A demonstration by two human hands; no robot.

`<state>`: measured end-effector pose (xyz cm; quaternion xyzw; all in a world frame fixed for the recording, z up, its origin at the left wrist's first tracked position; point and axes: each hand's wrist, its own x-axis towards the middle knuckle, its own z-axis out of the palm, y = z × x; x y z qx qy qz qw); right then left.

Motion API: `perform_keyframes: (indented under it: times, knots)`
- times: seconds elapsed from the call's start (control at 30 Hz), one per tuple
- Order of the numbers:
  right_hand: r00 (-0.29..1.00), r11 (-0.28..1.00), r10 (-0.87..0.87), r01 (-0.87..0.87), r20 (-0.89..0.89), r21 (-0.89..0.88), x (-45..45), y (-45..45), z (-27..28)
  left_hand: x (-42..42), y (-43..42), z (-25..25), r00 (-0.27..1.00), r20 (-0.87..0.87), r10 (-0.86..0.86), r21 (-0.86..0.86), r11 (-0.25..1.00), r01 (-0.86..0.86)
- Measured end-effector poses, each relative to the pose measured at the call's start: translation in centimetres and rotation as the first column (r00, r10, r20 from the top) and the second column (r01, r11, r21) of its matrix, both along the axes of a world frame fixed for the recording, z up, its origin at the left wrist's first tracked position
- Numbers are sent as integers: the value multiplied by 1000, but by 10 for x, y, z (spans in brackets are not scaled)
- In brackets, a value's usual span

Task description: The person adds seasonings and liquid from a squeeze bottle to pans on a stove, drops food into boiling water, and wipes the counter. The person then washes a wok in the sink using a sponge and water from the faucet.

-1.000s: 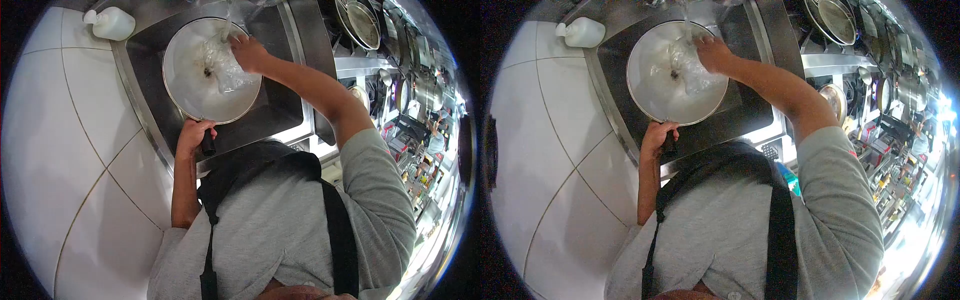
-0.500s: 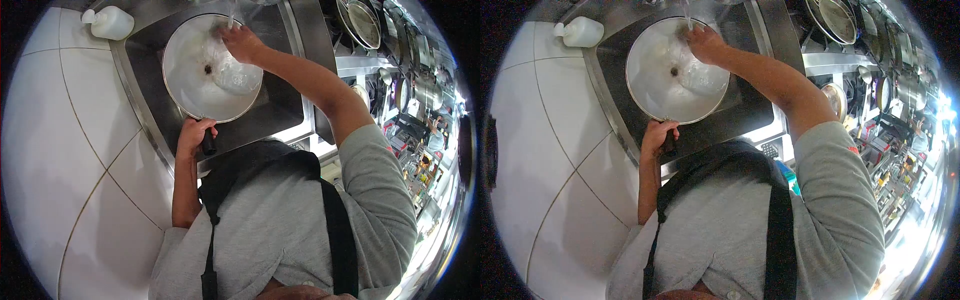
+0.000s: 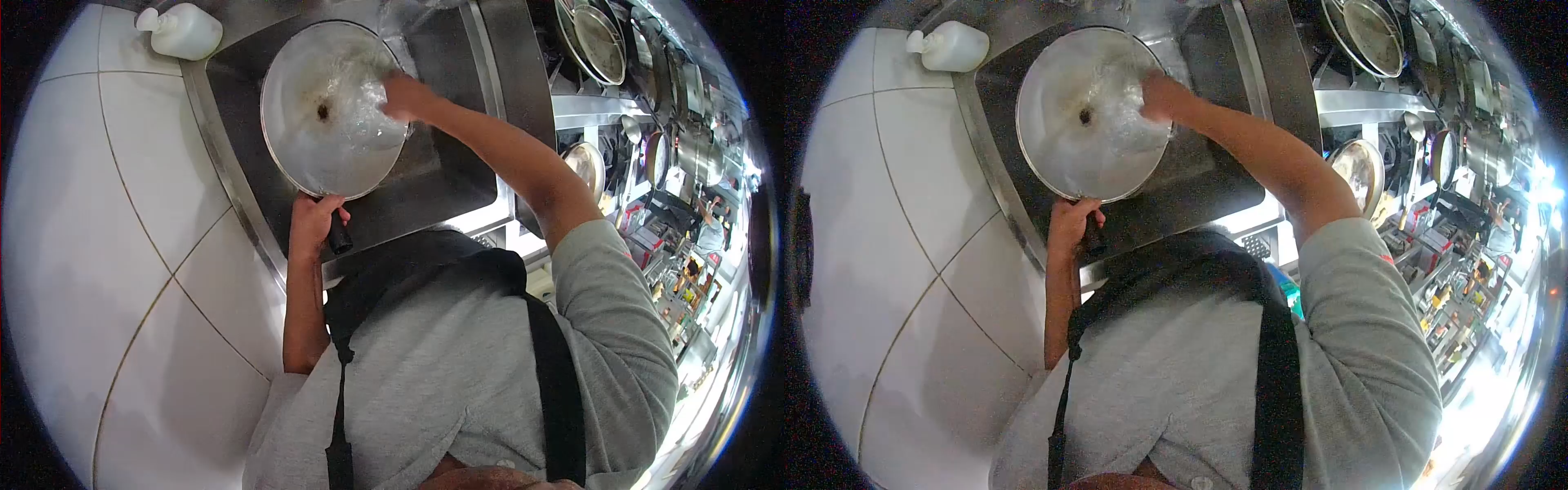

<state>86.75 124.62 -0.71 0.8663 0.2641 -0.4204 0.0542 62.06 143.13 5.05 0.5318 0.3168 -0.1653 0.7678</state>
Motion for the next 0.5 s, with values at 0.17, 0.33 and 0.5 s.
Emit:
perform_keyframes:
  times: [0.17, 0.33, 0.5]
  knots:
    - [740, 268, -420, 654, -525, 707, 37, 35, -92, -2, -11, 1, 1000, -1, 31, 54, 998, -30]
    - [-224, -576, -419, 815, -880, 67, 25, 75, 3, 3, -12, 12, 997, 20, 76, 108, 991, -78]
    - [-164, -590, -240, 808, -957, 9, 33, 84, 12, -3, -15, 2, 999, 27, 45, 57, 997, -46]
